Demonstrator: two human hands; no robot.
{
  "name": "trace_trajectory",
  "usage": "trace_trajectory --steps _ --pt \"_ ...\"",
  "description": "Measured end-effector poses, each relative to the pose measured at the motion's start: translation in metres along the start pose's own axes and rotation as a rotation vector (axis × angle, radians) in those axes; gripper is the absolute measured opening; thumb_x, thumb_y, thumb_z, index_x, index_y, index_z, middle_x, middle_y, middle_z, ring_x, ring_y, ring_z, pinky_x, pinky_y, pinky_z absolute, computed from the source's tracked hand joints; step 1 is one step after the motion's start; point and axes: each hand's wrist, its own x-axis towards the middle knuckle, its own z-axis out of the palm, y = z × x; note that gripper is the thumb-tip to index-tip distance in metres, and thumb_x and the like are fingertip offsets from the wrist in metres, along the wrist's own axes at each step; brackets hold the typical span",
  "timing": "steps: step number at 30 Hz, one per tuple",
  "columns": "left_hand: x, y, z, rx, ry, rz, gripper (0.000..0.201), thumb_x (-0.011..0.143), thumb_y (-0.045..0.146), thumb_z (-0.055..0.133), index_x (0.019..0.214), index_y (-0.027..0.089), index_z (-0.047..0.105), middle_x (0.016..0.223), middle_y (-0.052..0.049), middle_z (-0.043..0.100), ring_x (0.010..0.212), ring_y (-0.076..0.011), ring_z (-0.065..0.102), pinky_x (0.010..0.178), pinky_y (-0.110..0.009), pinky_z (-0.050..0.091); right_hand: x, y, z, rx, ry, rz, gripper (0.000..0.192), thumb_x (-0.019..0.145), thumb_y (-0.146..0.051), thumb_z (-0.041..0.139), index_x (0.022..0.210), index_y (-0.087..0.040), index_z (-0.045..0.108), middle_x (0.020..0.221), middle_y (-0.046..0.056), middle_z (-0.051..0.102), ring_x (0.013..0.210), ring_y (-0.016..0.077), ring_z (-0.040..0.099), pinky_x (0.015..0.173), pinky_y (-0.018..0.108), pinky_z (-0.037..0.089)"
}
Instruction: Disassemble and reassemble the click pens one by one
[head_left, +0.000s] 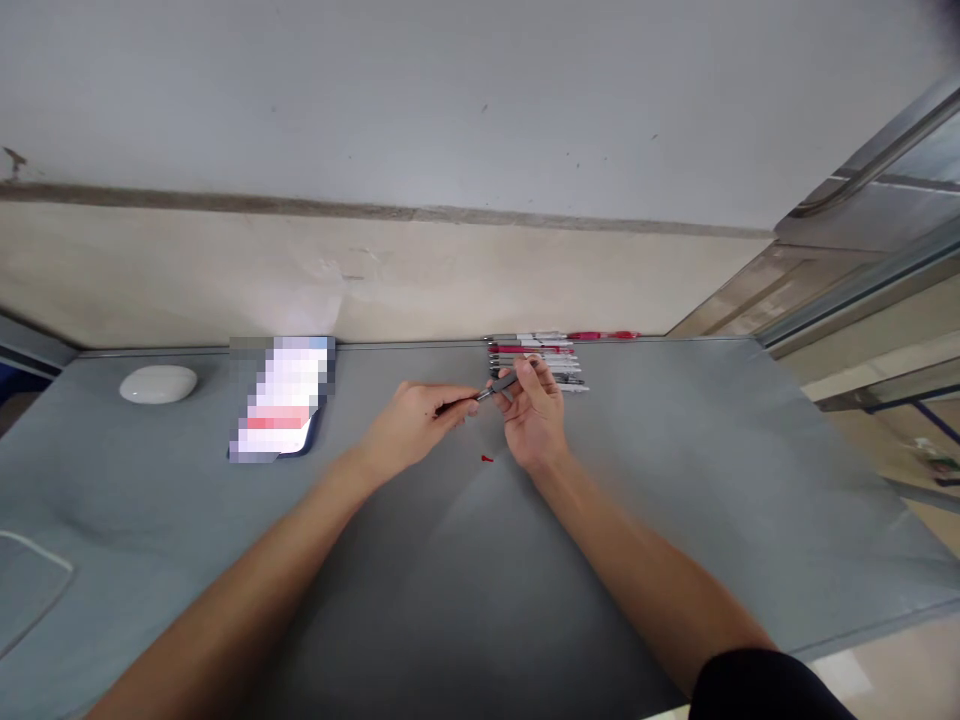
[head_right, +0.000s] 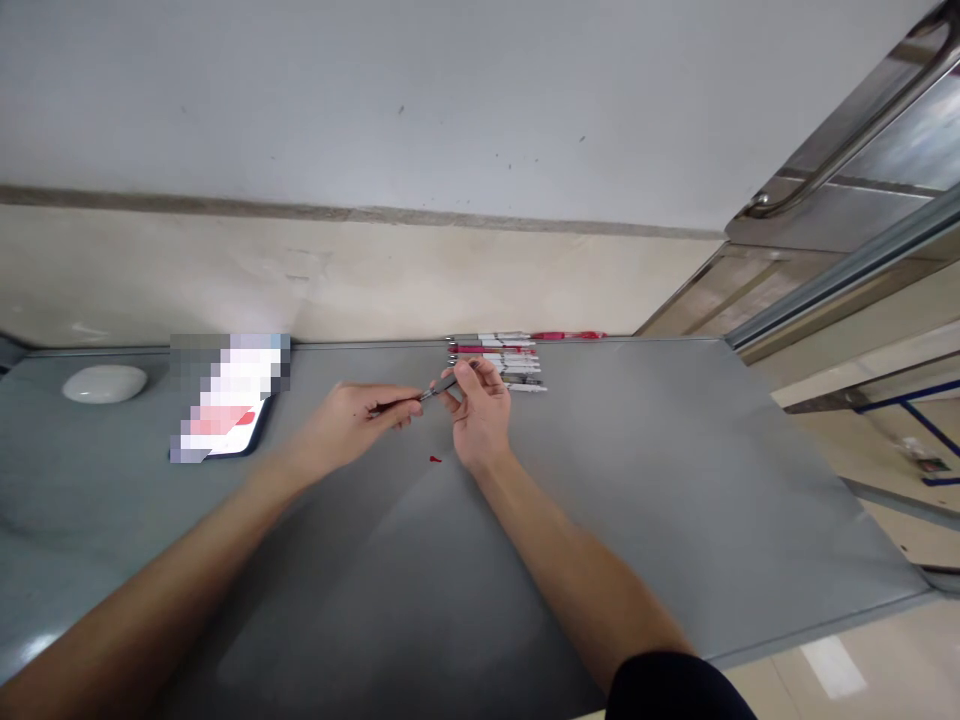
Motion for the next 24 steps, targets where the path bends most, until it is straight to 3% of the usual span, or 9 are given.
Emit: trace_trajectory --steps 4,9,19,24 --pt "0.000 -0.006 0.005 0.074 0.080 0.089 0.025 0.096 0.033 0.053 0.095 0.020 0.074 0.078 0.000 0.071 0.065 -0.0123 0.061 0.064 -0.023 0.045 0.001 0.001 -0.001 -0.013 0.027 0.007 0.026 0.067 -0.027 0.083 0.080 -0.025 0.061 0.075 -0.009 0.067 0.070 0.0089 0.068 0.061 0.022 0.061" --pt "0.001 -0.009 0.002 -0.093 -0.012 -0.033 0.026 0.095 0.034 0.053 0.093 0.020 0.074 0.068 0.002 0.067 0.060 -0.0113 0.059 0.060 -0.021 0.046 0.001 -0.003 -0.002 -0.017 -0.048 0.016 0.026 0.067 -0.026 0.083 0.085 -0.027 0.064 0.079 -0.010 0.067 0.075 0.0092 0.069 0.061 0.021 0.061" --pt "0.000 -0.001 -0.010 -0.419 -0.255 -0.146 0.034 0.096 0.043 0.051 0.087 0.017 0.071 0.080 -0.003 0.071 0.065 -0.0117 0.062 0.066 -0.024 0.051 0.001 -0.006 -0.006 0.001 -0.171 0.037 0.025 0.066 -0.027 0.084 0.078 -0.027 0.061 0.078 -0.010 0.064 0.073 0.0082 0.066 0.066 0.022 0.061" --pt "0.000 -0.001 -0.006 -0.445 -0.231 -0.197 0.030 0.092 0.044 0.058 0.088 0.018 0.073 0.079 -0.003 0.070 0.066 -0.0118 0.062 0.065 -0.024 0.051 0.002 -0.006 -0.004 0.008 -0.166 0.046 0.026 0.067 -0.027 0.083 0.079 -0.027 0.060 0.078 -0.011 0.062 0.071 0.0069 0.064 0.065 0.022 0.059"
